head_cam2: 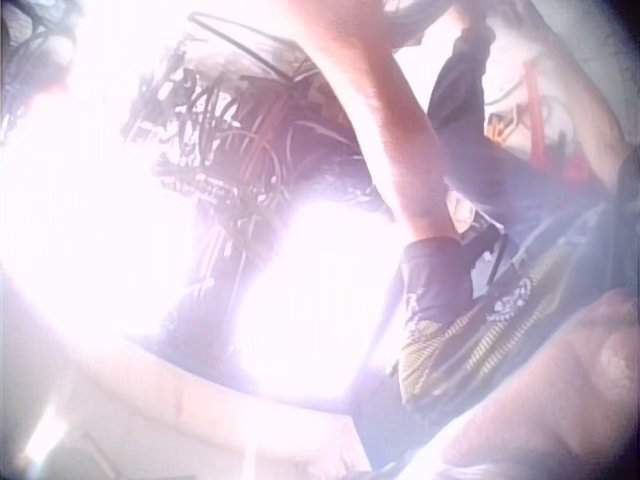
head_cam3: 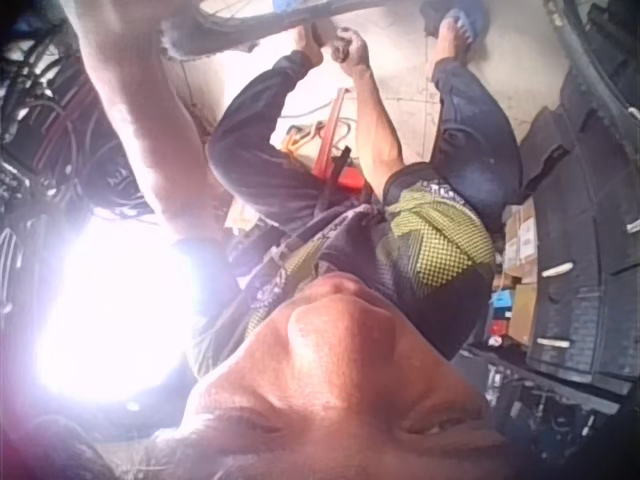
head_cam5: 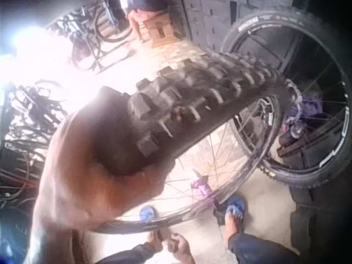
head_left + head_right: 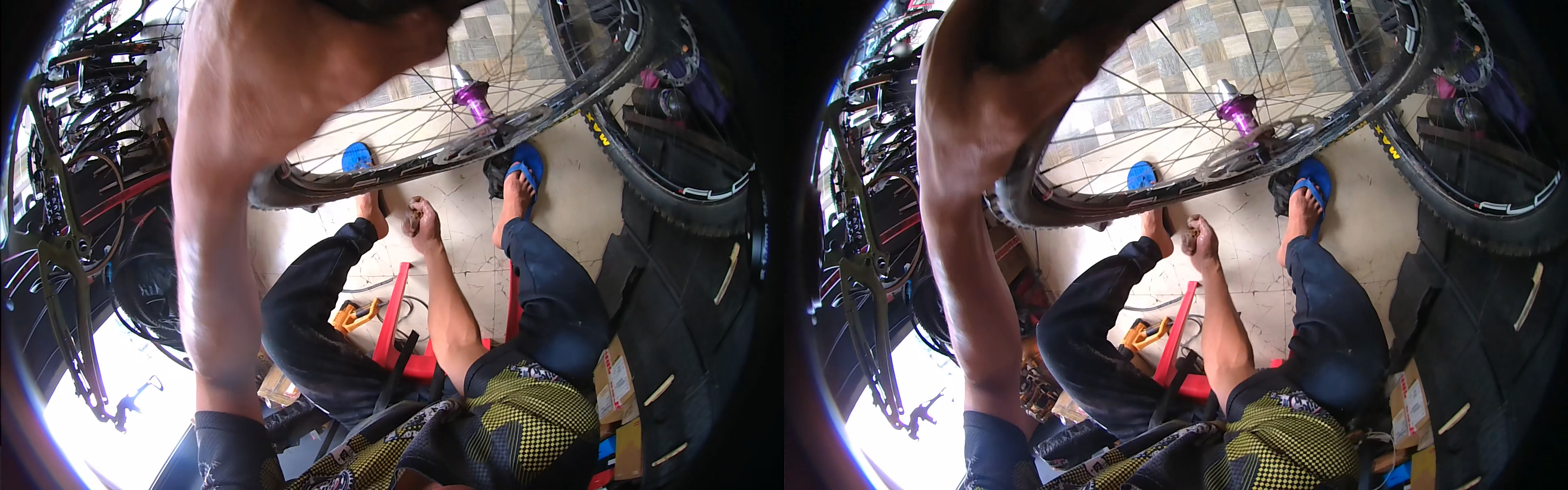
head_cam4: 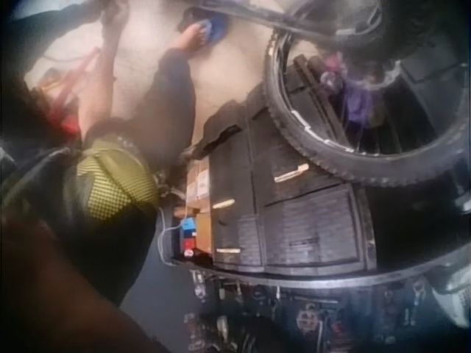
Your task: The person removes a bicycle tire from a wheel using tire levers, inspects the rim and tire, then re-seats the tire onto the rim. The person later cleans a bicycle cassette with a brush and liquid at a workbench.
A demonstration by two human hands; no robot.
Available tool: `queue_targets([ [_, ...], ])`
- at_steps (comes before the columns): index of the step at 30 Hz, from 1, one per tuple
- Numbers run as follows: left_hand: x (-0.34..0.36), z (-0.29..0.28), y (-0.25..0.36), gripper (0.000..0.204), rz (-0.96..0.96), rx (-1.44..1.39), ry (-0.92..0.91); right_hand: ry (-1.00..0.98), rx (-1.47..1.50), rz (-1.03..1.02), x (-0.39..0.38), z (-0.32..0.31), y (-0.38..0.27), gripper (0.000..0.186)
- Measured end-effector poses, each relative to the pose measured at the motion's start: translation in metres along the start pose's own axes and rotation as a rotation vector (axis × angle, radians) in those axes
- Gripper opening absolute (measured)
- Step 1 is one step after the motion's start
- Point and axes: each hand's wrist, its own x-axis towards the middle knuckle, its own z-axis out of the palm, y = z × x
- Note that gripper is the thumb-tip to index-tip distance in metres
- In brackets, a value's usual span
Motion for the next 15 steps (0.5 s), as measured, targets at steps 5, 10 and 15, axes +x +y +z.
queue_targets([
  [5, 0.011, 0.003, -0.023, 0.042, 0.02, 0.191, 0.0, 0.195, -0.592, -0.176, 0.0, 0.006, -0.053, 0.045],
  [10, 0.027, 0.0, -0.033, 0.045, -0.08, 0.037, -0.084, 0.194, -0.832, -0.294, 0.026, -0.001, -0.076, 0.026],
  [15, 0.02, -0.002, -0.022, 0.045, -0.067, 0.046, -0.07, 0.315, -1.365, -0.327, 0.03, 0.012, -0.068, 0.051],
])
